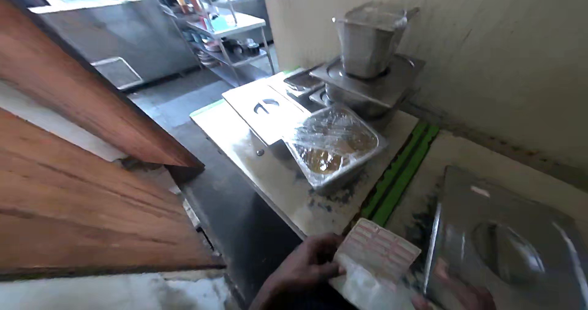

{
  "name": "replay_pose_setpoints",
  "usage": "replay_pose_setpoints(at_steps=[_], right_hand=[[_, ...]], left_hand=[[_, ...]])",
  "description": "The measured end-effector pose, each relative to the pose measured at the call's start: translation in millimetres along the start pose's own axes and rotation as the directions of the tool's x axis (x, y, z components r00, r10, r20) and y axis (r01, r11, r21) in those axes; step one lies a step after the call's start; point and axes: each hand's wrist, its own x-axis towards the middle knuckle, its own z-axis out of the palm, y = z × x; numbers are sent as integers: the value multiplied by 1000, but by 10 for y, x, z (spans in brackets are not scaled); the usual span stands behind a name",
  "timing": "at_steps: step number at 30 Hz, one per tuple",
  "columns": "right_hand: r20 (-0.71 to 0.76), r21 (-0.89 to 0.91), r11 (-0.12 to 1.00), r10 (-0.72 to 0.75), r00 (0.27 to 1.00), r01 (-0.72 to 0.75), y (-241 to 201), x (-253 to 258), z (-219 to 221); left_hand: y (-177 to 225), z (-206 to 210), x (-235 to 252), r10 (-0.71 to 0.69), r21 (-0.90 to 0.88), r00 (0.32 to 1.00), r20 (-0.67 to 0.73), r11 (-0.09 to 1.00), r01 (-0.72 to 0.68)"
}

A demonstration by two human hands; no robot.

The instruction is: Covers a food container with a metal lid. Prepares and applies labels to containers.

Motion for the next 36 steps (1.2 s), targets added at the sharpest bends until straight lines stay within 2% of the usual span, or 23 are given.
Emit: replay_pose_setpoints(at_steps=[3,4,6,9,11,13,15,17,19,20,23,25,27,30,36], right_hand=[[-30,74,987,145,989,-143,-63,302,351],[-5,133,968,216,976,-213,-81,394,410],[144,234,912,311,940,-337,-145,553,460],[327,285,848,352,877,-447,-221,786,556],[369,268,851,342,864,-451,-263,908,631],[340,200,884,341,876,-422,-304,988,695],[275,96,912,361,891,-399,-325,1035,725],[193,7,925,372,908,-380,-315,1081,735],[101,-87,938,343,934,-335,-287,1100,747],[48,-159,948,287,957,-276,-274,1093,770],[-19,-320,946,-59,998,49,-259,1079,851],[35,-343,910,-236,971,234,-279,1090,904],[132,-372,863,-315,940,341,-289,1111,970],[218,-353,863,-299,929,361,-260,1160,1038],[248,-182,949,-210,946,259,-304,1220,1042]], left_hand=[[94,-41,-83,43,-35,997,61,999,-41],[105,-57,-74,47,-59,996,78,997,-42],[141,-76,-62,33,-108,996,86,994,-24],[168,-123,19,49,-286,997,-62,956,-65],[202,-189,98,23,-417,990,-141,905,-81],[261,-271,164,-30,-477,988,-150,878,-46],[253,-361,212,-41,-494,995,-87,870,-7],[240,-444,264,-38,-483,999,-21,875,23],[243,-473,299,-40,-440,999,-16,898,29],[241,-471,314,-41,-422,999,-29,906,25],[255,-473,359,-58,-368,996,-61,929,32],[272,-491,383,-67,-330,995,-69,943,41],[291,-510,382,-68,-316,995,-67,948,44],[291,-552,363,-17,-232,998,-57,973,3],[285,-559,278,88,-128,993,-79,987,-98]])
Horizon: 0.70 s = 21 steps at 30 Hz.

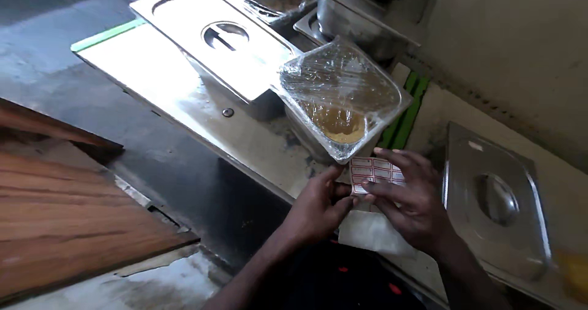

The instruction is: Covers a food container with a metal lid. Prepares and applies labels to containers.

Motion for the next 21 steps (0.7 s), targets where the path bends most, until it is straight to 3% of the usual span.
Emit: replay_pose_setpoints(at_steps=[4,9,12,14,17,21], right_hand=[[-51,38,999,6,999,-4,-28,20,-4],[-108,49,999,-9,994,14,-45,-77,38],[-222,103,995,5,975,18,-81,-27,-29],[-331,54,997,-32,943,52,-95,145,-125],[-422,-134,979,-199,884,157,-25,538,-158],[-293,-252,935,-320,901,250,205,993,63]], left_hand=[[-49,49,-37,35,21,999,-19,999,-35],[-85,63,-15,-21,-127,1000,-14,992,19],[-163,70,12,-21,-88,999,-47,996,17],[-209,63,13,-63,-39,997,-35,997,62],[-259,57,-21,-138,-11,990,9,990,138],[-393,58,-146,-166,-40,986,23,985,166]])
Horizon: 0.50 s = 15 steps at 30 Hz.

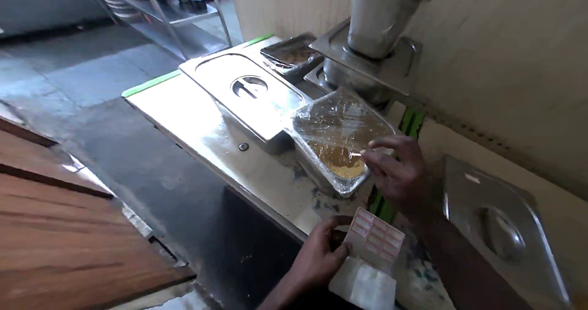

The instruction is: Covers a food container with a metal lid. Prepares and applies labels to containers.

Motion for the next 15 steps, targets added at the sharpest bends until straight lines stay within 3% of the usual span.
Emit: replay_pose_setpoints(at_steps=[4,9,12,15], right_hand=[[186,-27,999,-36,982,41,63,161,128],[358,44,999,1,934,-18,88,213,62],[342,18,1000,17,940,-24,71,206,5],[218,-26,997,72,973,-68,77,200,-36]], left_hand=[[-100,-60,-104,-6,-35,999,-52,999,4],[-136,-170,-163,-12,-43,996,-92,999,8],[-133,-203,-149,-7,-33,995,-101,999,3],[-128,-218,-117,4,-8,996,-84,1000,-5]])
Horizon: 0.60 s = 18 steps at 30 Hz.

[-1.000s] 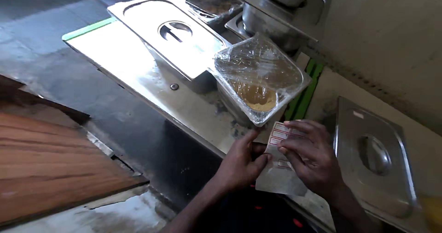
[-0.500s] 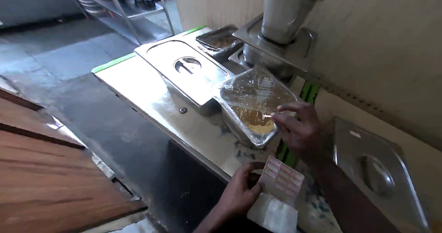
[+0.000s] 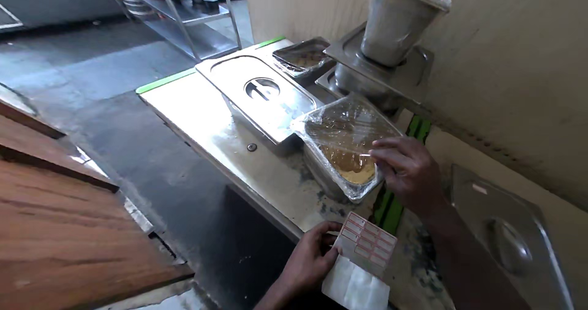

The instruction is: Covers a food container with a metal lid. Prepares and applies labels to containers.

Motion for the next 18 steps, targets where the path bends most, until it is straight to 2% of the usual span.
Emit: replay_pose_setpoints(at_steps=[3,5,8,12,16,18], right_hand=[[-165,-44,996,72,984,-81,118,93,30],[-167,-105,989,84,982,-103,273,172,105],[17,-152,981,123,992,-119,464,235,151],[341,63,966,215,915,-251,621,263,15],[486,-61,973,226,844,-225,459,220,5],[475,-147,966,258,841,-213,371,183,35]], left_hand=[[8,16,18,18,19,1000,24,1000,-18],[12,42,6,33,34,999,33,999,-34],[6,55,-43,67,42,997,41,997,-69],[-60,28,-118,98,12,995,1,995,-98],[-91,21,-160,99,-4,995,-17,995,-99],[-64,37,-170,92,8,996,-14,996,-92]])
